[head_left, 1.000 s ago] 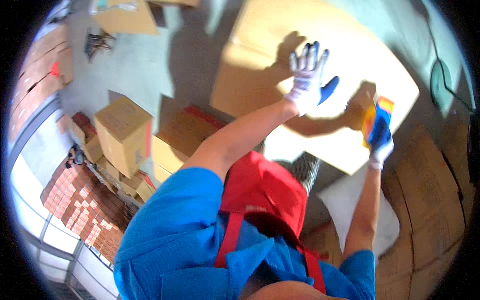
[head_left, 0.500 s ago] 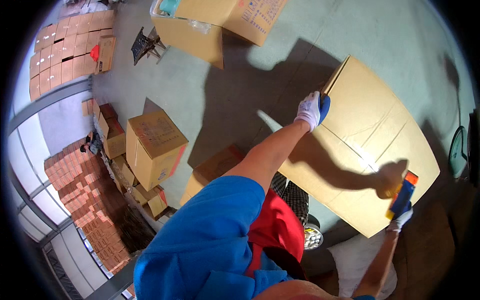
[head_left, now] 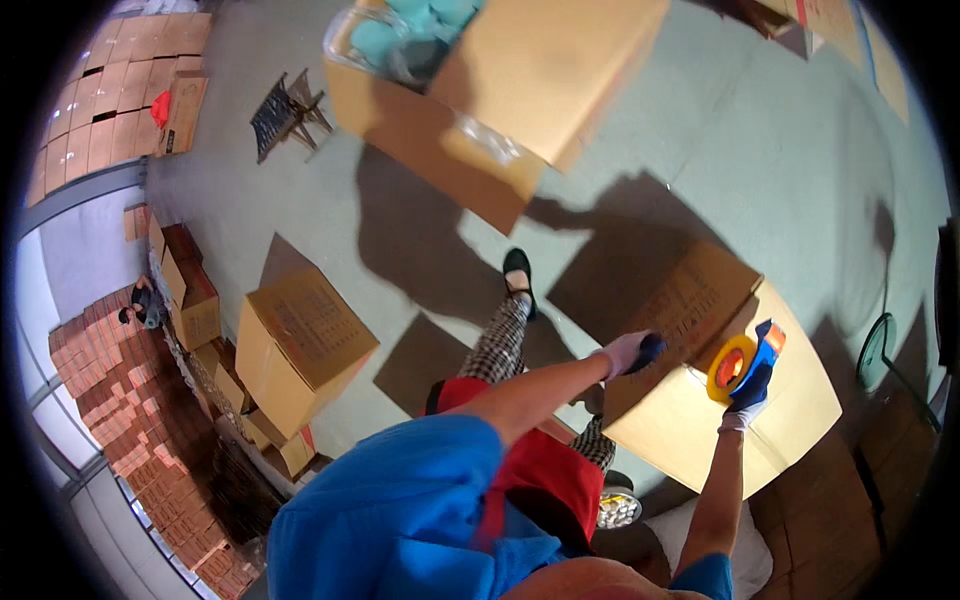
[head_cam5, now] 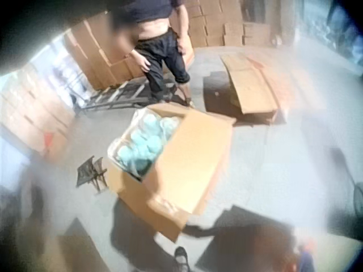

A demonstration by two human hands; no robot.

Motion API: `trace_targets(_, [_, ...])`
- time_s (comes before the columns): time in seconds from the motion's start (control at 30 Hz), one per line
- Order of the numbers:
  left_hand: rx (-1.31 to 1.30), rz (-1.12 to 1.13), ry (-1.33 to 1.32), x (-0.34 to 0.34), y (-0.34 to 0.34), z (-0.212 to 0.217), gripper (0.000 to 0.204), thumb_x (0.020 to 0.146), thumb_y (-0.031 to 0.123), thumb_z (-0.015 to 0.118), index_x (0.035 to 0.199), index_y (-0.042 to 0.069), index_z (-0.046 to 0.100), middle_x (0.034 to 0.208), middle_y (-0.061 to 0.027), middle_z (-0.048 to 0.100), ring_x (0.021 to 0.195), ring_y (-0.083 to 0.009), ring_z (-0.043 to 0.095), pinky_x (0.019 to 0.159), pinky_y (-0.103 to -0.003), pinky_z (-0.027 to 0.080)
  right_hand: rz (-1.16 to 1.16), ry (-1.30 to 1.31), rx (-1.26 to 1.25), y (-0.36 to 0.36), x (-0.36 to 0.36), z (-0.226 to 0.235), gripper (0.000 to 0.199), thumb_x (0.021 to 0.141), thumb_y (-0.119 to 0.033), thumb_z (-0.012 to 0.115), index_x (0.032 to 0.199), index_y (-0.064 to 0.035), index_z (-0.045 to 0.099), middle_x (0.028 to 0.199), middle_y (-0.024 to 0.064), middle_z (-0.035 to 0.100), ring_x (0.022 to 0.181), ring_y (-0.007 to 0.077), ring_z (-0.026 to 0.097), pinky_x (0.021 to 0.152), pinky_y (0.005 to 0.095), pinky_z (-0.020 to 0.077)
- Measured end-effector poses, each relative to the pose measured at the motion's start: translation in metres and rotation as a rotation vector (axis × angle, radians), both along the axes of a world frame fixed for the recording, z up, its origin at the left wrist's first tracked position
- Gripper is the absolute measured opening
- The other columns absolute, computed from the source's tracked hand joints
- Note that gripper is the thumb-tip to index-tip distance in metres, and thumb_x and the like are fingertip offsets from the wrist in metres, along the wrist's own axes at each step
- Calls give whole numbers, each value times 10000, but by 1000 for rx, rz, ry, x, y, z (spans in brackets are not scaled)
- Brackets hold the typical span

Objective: The person uses a tape dispenser to apply tape to the seams of several cardboard boxes filled with plastic bottles, then uses a utility knife to clear the dispenser and prepare for the next box.

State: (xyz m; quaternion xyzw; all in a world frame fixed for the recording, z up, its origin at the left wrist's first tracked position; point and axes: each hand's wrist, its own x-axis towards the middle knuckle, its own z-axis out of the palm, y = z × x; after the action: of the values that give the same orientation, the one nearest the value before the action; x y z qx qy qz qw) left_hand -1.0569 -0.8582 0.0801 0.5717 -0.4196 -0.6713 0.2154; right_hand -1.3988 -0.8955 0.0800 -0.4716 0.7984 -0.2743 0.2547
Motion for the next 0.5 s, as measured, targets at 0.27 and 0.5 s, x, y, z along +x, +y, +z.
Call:
trace_targets(0.27, [124, 82, -844, 488, 90, 49, 395, 931, 376, 486, 1079, 58, 668, 1093, -233, 651, 1012, -408, 620, 875, -474, 484, -372, -898, 554, 5, 170, 15, 216, 936, -212, 540, 992, -37, 653, 878, 79, 667, 732, 217, 650, 659, 379, 555])
trace_targets(0.5, [100, 291, -904, 640, 199, 113, 488, 985, 419, 421, 1088, -7, 637, 1134, -242, 640, 1121, -384, 590, 952, -441, 474, 522, -560, 746, 63, 363, 158, 306, 982, -248, 482, 1182, -57, 611, 1103, 90, 662, 922, 221, 658, 783, 359, 549])
